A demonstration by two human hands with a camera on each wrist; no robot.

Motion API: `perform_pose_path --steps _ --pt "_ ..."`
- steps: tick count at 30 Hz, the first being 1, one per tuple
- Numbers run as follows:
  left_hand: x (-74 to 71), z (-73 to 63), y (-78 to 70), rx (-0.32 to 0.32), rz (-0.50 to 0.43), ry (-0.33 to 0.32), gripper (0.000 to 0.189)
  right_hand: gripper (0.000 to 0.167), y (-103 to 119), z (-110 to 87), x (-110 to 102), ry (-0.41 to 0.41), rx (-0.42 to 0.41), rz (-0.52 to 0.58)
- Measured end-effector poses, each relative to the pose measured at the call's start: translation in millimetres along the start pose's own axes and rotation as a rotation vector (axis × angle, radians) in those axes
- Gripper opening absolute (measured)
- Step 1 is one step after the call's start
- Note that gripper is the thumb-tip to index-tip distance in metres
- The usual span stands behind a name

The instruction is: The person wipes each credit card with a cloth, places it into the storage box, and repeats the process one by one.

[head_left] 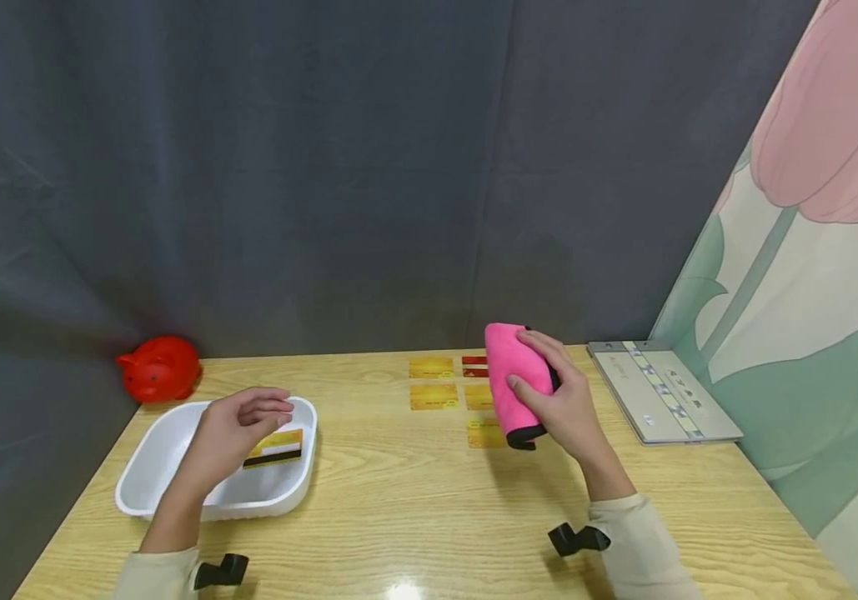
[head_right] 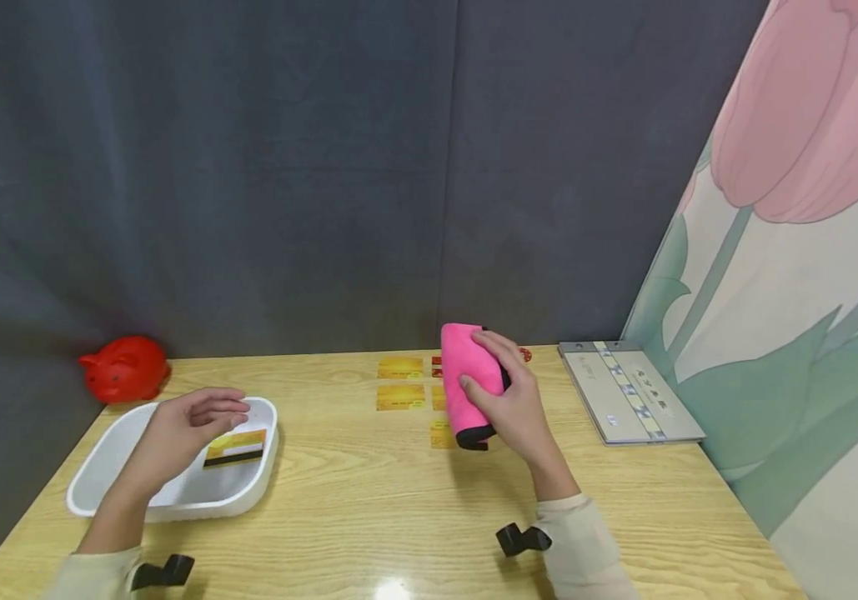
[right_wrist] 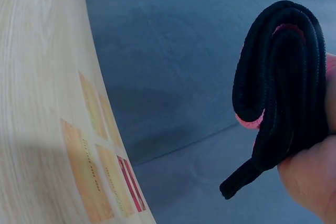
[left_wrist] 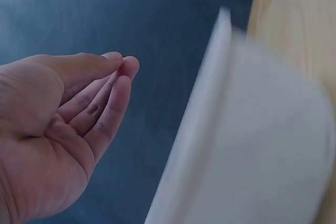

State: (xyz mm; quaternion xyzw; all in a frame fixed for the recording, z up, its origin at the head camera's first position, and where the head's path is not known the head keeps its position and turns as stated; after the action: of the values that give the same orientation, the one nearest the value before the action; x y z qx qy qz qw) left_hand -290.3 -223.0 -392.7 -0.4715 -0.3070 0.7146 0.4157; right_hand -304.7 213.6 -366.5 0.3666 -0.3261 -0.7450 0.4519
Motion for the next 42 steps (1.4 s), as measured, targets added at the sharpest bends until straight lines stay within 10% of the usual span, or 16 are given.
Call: perform_pose_path --steps 12,23,31,42 --pt "125.3 15.5 -47.3 -0.036 -0.166 0.225 0.028 0.058 4 6.8 -15 -0.07 0.009 -0.017" --pt "219.8 17.9 -25.6 -0.073 -0.254 0.377 0.038 0.058 -6 14.5 -34 -0.12 0.05 -0.044" --pt "260.0 14.9 -2.7 -0.11 -0.197 0.386 0.044 0.058 -11 16.1 -45 -0.157 0.102 -0.052" --pt "271.5 12.0 1.9 -0.088 -0.021 0.392 0.044 0.059 -23 20.8 -70 -0.208 0.169 -0.048"
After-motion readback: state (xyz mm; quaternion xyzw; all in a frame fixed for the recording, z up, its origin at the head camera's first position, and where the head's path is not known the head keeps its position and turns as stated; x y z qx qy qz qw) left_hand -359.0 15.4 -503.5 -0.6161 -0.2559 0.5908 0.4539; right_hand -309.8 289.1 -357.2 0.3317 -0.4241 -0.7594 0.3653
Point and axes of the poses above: each hand's wrist, its own z-axis towards the middle knuckle, its own x-axis out of the palm, y = z × x, the point moved 8 cm from there along z, towards the middle knuckle, and after that the axes turned 12 degrees about -y, right-handed, at the moved point
